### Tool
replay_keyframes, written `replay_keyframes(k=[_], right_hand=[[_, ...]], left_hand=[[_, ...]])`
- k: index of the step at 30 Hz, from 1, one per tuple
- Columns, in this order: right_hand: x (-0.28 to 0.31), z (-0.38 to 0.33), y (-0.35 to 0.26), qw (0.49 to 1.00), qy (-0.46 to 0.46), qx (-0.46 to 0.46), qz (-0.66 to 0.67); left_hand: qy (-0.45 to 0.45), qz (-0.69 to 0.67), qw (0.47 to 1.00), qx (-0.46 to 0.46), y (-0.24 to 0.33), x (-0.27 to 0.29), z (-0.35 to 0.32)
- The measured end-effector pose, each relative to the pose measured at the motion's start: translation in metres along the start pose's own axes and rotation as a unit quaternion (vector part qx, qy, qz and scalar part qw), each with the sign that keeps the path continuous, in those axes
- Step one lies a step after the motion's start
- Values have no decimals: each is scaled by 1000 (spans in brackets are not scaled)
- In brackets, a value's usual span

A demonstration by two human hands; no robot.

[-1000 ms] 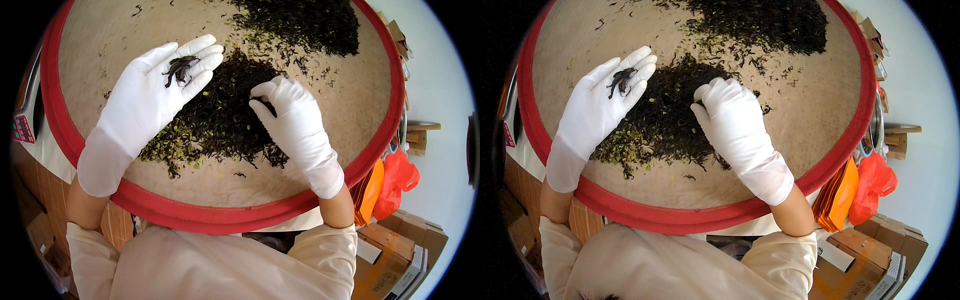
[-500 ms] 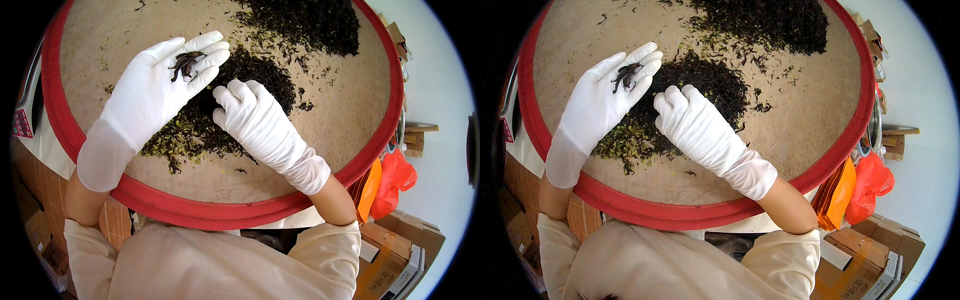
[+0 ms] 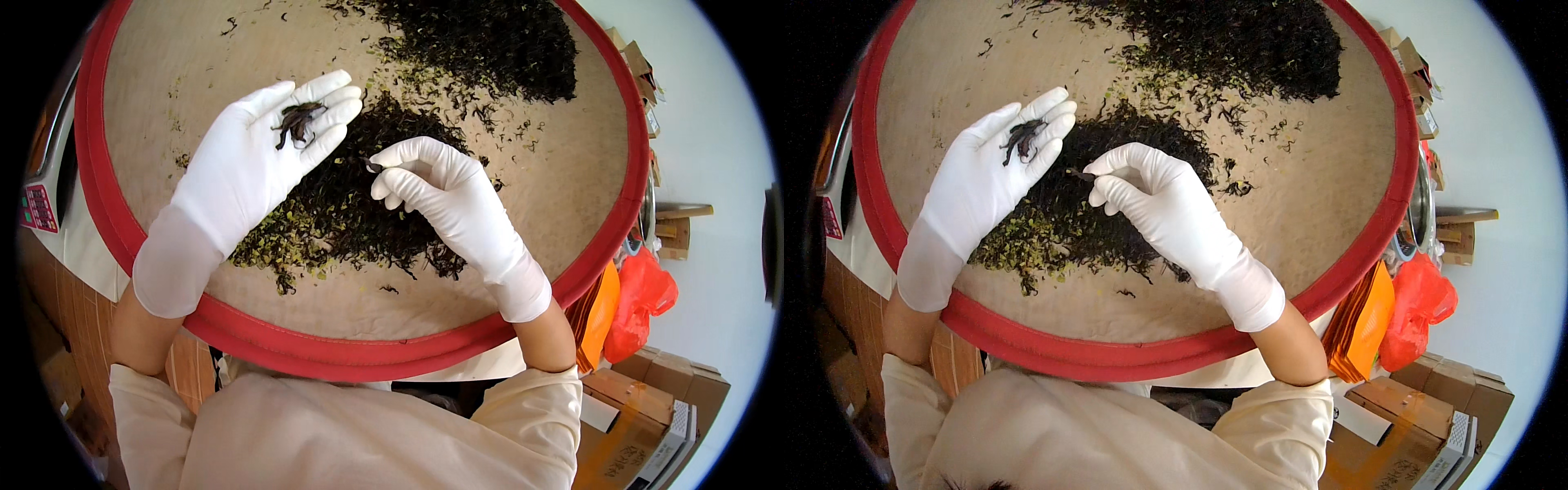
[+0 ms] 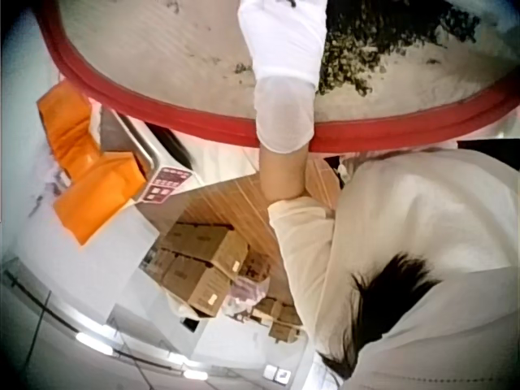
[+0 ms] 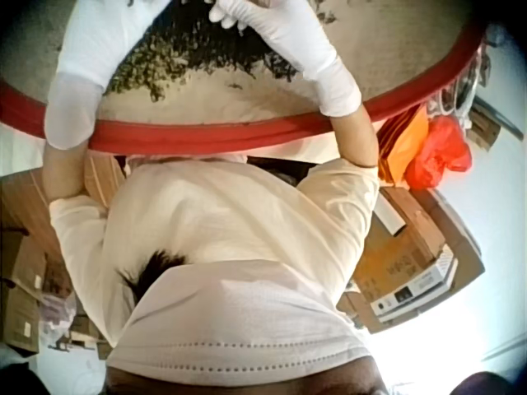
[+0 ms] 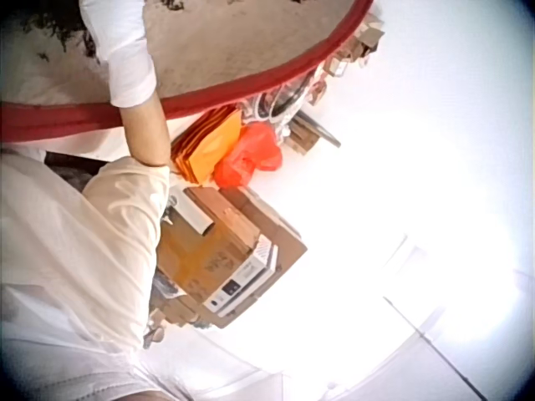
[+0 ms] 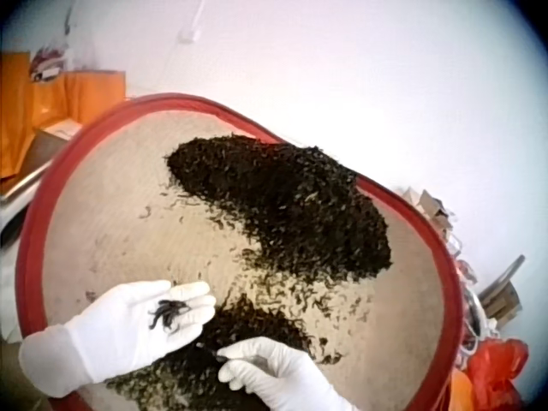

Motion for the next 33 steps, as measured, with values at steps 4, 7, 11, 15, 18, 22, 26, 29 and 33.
replay_keyframes(k=[4, 7, 11, 15, 18, 22, 26, 29, 33], right_hand=[[2, -1, 0, 997, -18, -24, 66], [0, -6, -10, 997, 15, 40, 60], [-2, -21, -50, 946, 105, 220, -213], [17, -39, -76, 825, 226, 357, -374], [69, -35, -80, 840, 305, 234, -383], [121, -23, -30, 883, 237, 30, -403], [121, -13, 5, 905, 188, -24, -381], [92, -6, -3, 944, 114, 40, -308], [66, -12, -20, 997, 25, 43, -55]], left_hand=[[19, 28, 999, 21, -11, 0, 0], [38, 47, 996, 72, -30, -8, -4], [19, -9, 988, 153, -54, 0, -10], [8, 32, 982, 184, -64, -7, -12], [-41, 19, 984, 172, -56, -14, -8], [55, 56, 995, 64, -21, -2, -8], [11, -14, 999, 34, 3, -8, -4], [11, -5, 1000, 27, 6, -11, -4], [38, 3, 999, 24, 5, -3, -4]])
Point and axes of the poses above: each hand's wrist, its own z-axis towards the middle knuckle, its own x-axis out of the back of the hand, y = z × x, the point moved 10 cm from there along z, towards the middle knuckle, and after that the axes turned 2 degrees about -x, right-handed, at the moved point
